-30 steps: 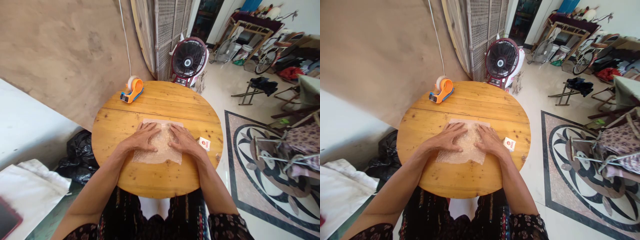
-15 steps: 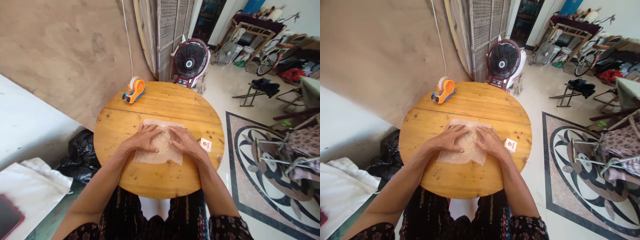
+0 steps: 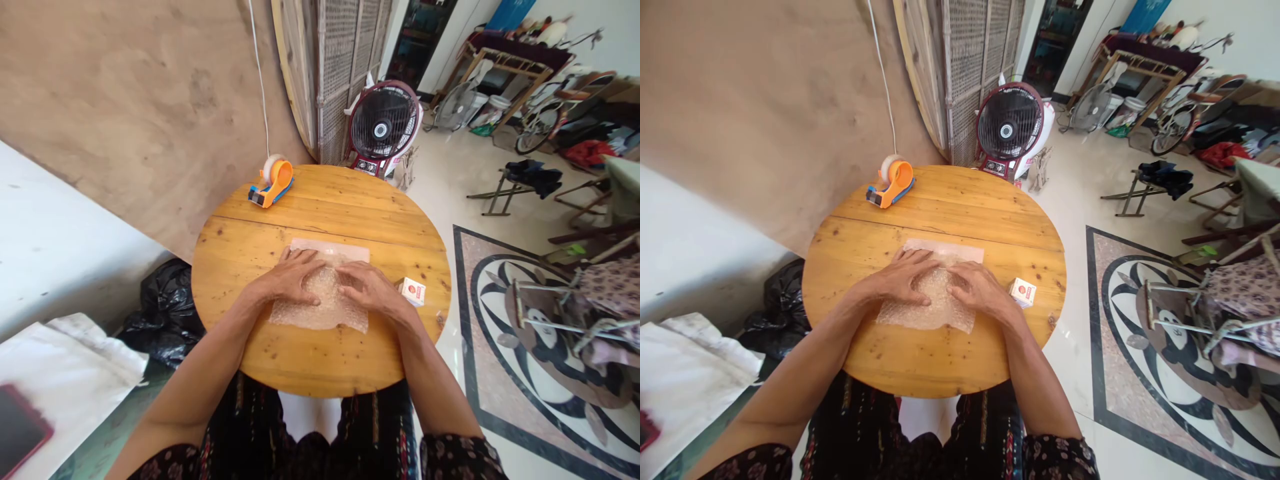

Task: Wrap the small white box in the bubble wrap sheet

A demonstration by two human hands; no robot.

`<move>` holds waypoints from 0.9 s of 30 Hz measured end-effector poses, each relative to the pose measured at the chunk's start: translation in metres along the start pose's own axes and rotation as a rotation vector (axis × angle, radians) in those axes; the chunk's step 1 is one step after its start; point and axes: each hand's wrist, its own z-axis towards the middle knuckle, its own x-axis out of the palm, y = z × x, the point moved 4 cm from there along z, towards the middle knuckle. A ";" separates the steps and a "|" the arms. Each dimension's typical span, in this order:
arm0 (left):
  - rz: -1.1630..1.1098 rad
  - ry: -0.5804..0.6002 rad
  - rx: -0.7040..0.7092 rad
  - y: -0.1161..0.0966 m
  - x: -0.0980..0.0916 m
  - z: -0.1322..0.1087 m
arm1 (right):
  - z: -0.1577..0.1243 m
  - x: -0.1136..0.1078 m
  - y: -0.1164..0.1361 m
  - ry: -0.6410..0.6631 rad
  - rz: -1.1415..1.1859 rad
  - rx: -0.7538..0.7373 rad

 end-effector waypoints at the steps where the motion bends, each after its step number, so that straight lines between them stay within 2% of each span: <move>1: 0.001 0.001 0.002 0.000 0.000 0.000 | 0.000 0.000 -0.001 -0.010 -0.005 -0.011; 7: -0.004 0.012 0.000 0.000 0.000 0.000 | -0.001 -0.002 -0.006 -0.089 0.008 -0.059; 11: -0.009 0.002 0.003 -0.001 -0.001 -0.001 | -0.003 -0.006 -0.002 -0.090 0.020 -0.051; 14: -0.001 -0.028 0.028 -0.002 -0.003 -0.001 | -0.010 -0.017 0.008 -0.093 0.008 -0.050; 18: -0.002 -0.022 0.026 -0.001 -0.003 0.000 | -0.034 -0.044 0.014 -0.141 -0.087 -0.024; 22: 0.012 0.001 0.018 0.000 0.000 0.000 | -0.070 -0.062 -0.011 -0.154 -0.195 0.131; 27: 0.060 -0.034 0.020 0.002 0.002 0.002 | -0.110 -0.055 -0.049 -0.140 -0.309 0.340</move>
